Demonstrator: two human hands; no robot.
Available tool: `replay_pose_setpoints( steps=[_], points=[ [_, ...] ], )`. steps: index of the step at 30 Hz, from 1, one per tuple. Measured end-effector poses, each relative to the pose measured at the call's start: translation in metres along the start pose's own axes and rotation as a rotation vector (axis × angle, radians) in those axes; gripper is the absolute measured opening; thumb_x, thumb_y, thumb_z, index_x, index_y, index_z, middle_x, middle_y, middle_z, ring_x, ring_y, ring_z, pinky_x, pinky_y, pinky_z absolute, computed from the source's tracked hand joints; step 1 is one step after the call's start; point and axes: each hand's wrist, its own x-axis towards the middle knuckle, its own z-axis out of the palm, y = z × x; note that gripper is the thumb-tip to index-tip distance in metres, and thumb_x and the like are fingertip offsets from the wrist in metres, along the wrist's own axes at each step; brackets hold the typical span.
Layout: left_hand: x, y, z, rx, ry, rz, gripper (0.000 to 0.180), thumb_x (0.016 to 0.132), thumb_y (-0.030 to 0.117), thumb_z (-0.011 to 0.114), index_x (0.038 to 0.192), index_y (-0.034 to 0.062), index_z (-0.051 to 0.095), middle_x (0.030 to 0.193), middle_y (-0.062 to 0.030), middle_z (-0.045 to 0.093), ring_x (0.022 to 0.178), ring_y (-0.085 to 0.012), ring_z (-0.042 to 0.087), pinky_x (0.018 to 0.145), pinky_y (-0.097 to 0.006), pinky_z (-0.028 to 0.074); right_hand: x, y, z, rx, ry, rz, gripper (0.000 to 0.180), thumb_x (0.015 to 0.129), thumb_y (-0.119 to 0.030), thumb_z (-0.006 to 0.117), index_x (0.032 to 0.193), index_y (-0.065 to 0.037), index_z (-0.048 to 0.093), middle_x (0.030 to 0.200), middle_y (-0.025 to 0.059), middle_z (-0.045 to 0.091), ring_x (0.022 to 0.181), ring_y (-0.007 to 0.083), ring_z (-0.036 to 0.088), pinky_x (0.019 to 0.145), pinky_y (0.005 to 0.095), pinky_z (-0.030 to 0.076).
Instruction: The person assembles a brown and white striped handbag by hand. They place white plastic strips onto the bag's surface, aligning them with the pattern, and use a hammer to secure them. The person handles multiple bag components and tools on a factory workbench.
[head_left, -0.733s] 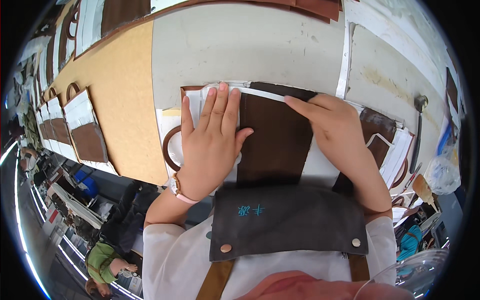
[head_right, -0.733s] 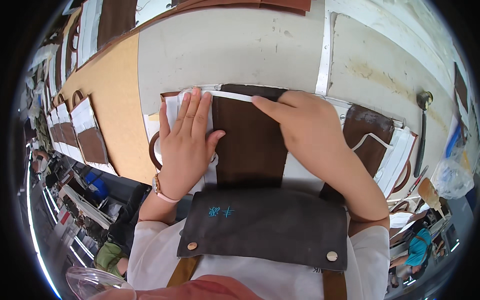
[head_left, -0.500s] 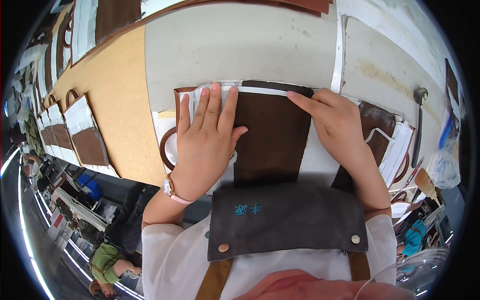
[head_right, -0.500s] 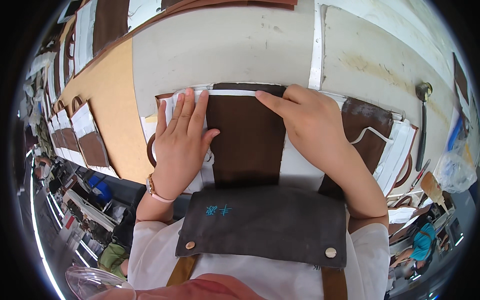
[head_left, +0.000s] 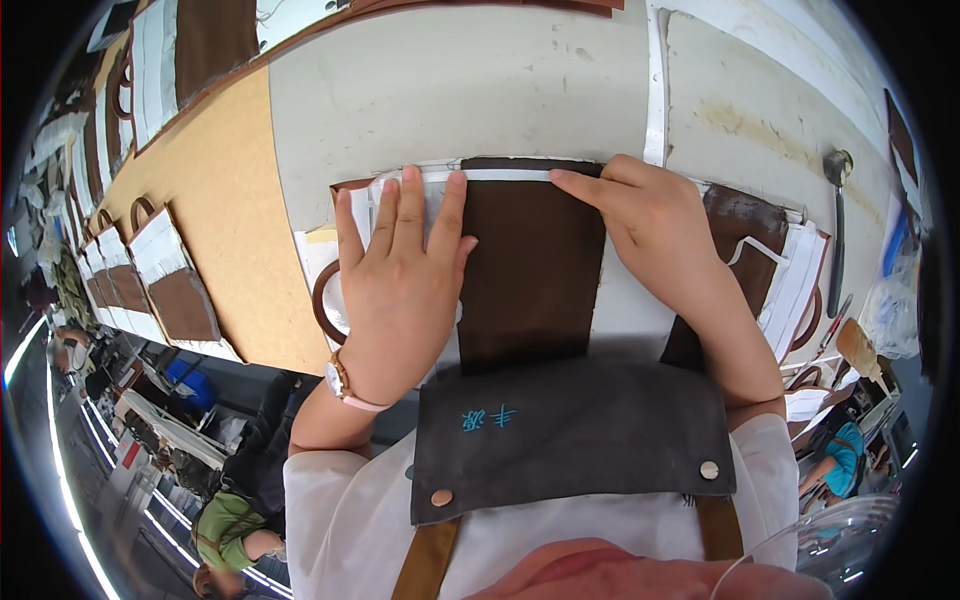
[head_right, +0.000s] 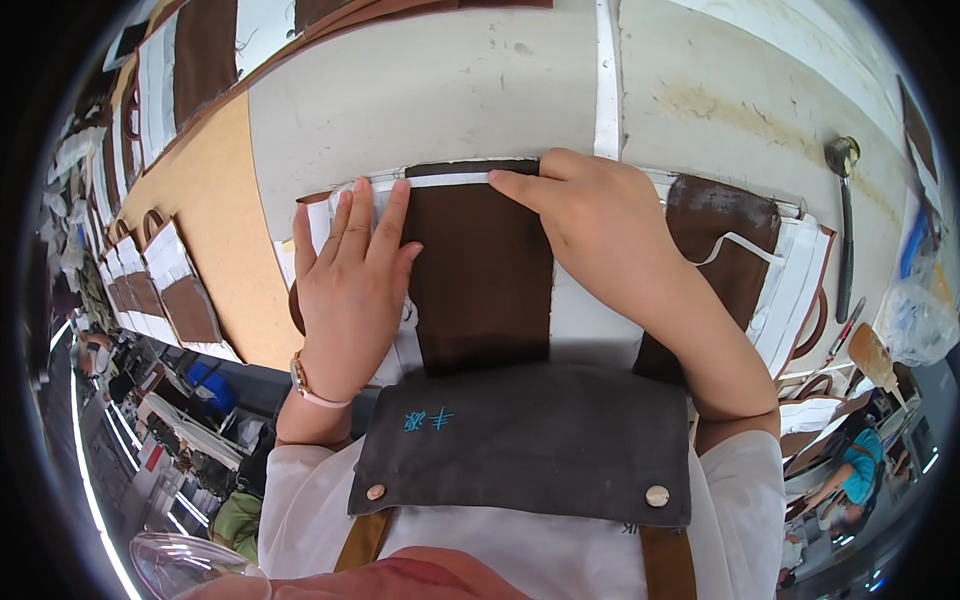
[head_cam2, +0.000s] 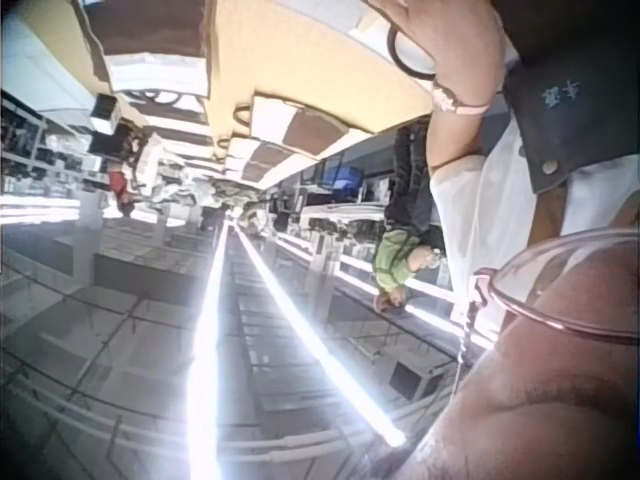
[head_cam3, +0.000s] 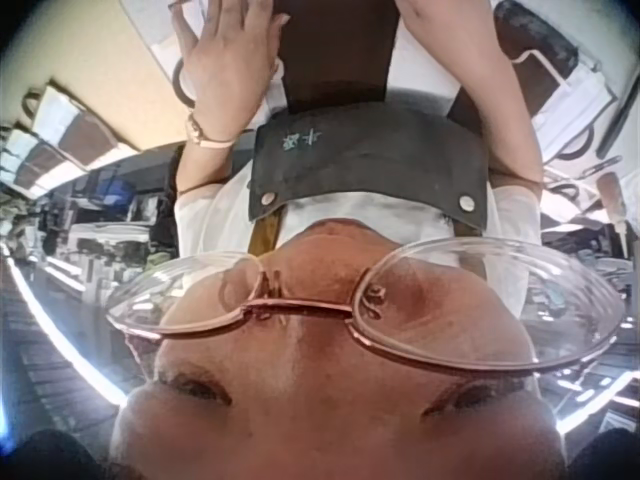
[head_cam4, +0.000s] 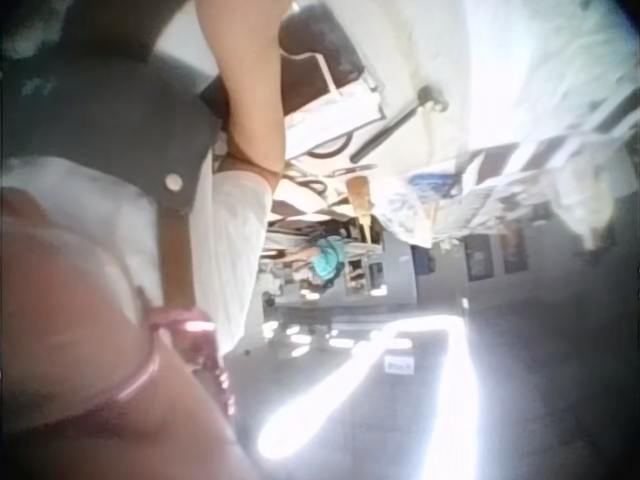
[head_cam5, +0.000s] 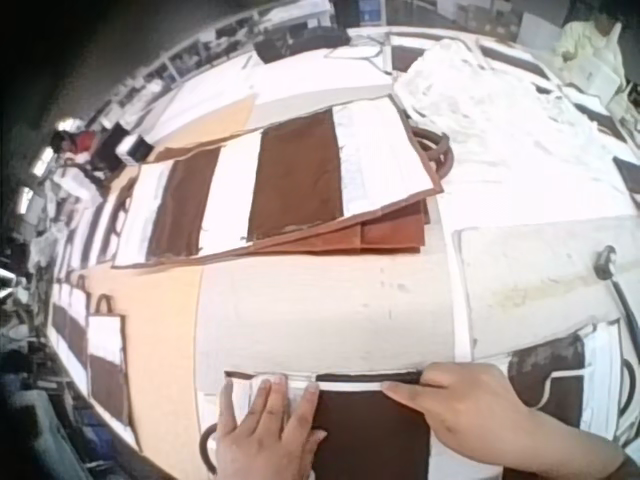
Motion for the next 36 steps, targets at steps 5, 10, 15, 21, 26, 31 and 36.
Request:
replay_pose_setpoints(
  steps=[5,10,15,21,26,31,36],
  points=[
    [0.004,0.025,0.004,-0.187,-0.025,0.0,0.081,0.086,0.044,0.067,0.146,-0.0034,0.039,0.155,-0.0255,0.033,0.146,-0.0388,0.028,0.117,-0.057,0.021,0.0,-0.004,0.003,-0.038,0.016,0.007,0.041,0.077,0.005,0.06,0.112,-0.012,0.074,0.072,0.0085,0.052,0.064,0.0259,0.057,0.057,0.0374,0.047],
    [0.002,0.025,0.022,-0.253,-0.035,0.03,0.094,0.087,0.053,0.062,0.151,-0.0069,0.028,0.157,-0.0273,0.027,0.147,-0.0413,0.024,0.117,-0.058,0.018,-0.018,-0.005,-0.018,-0.058,0.096,0.061,0.037,0.076,0.003,0.062,0.108,-0.012,0.074,0.074,0.0076,0.053,0.063,0.0252,0.059,0.056,0.0365,0.049],
    [0.003,0.031,0.025,-0.227,-0.019,0.01,0.094,0.086,0.053,0.063,0.152,-0.0034,0.028,0.157,-0.0287,0.025,0.146,-0.0446,0.024,0.116,-0.06,0.018,-0.039,0.019,-0.036,0.058,0.104,0.06,0.04,0.074,0.008,0.064,0.106,-0.013,0.075,0.074,0.0068,0.051,0.061,0.0233,0.055,0.055,0.0345,0.046],
    [0.006,0.035,0.019,-0.188,-0.037,0.017,0.087,0.085,0.048,0.068,0.154,0.007,0.033,0.158,-0.0294,0.023,0.145,-0.0467,0.025,0.115,-0.06,0.02,-0.039,0.028,-0.027,0.057,0.159,0.07,0.038,0.075,0.007,0.063,0.104,-0.013,0.076,0.075,0.0053,0.053,0.063,0.0231,0.057,0.056,0.0347,0.048],
    [0.007,0.037,0.019,-0.196,-0.037,-0.006,0.083,0.086,0.045,0.068,0.153,0.0097,0.035,0.158,-0.0297,0.023,0.145,-0.0474,0.025,0.115,-0.06,0.02,-0.038,0.029,-0.027,0.042,0.139,0.053,0.035,0.076,0.005,0.062,0.102,-0.013,0.076,0.076,0.0052,0.055,0.064,0.0236,0.059,0.057,0.0355,0.049],
    [0.009,0.04,0.014,-0.15,-0.053,-0.01,0.084,0.086,0.045,0.068,0.153,0.007,0.034,0.157,-0.03,0.024,0.146,-0.0469,0.024,0.116,-0.061,0.017,-0.039,0.031,-0.024,0.02,0.146,0.045,0.041,0.075,0.009,0.062,0.108,-0.011,0.076,0.075,0.0075,0.05,0.064,0.0234,0.054,0.057,0.0331,0.045],
    [0.027,0.072,0.007,-0.272,0.033,0.137,0.092,0.082,0.046,0.071,0.152,0.0003,0.032,0.159,-0.0232,0.025,0.148,-0.0432,0.022,0.117,-0.061,0.012,-0.037,0.027,-0.023,-0.038,0.152,0.05,0.041,0.075,0.007,0.062,0.11,-0.011,0.074,0.074,0.0081,0.05,0.064,0.0256,0.056,0.057,0.0345,0.046]
  ],
)
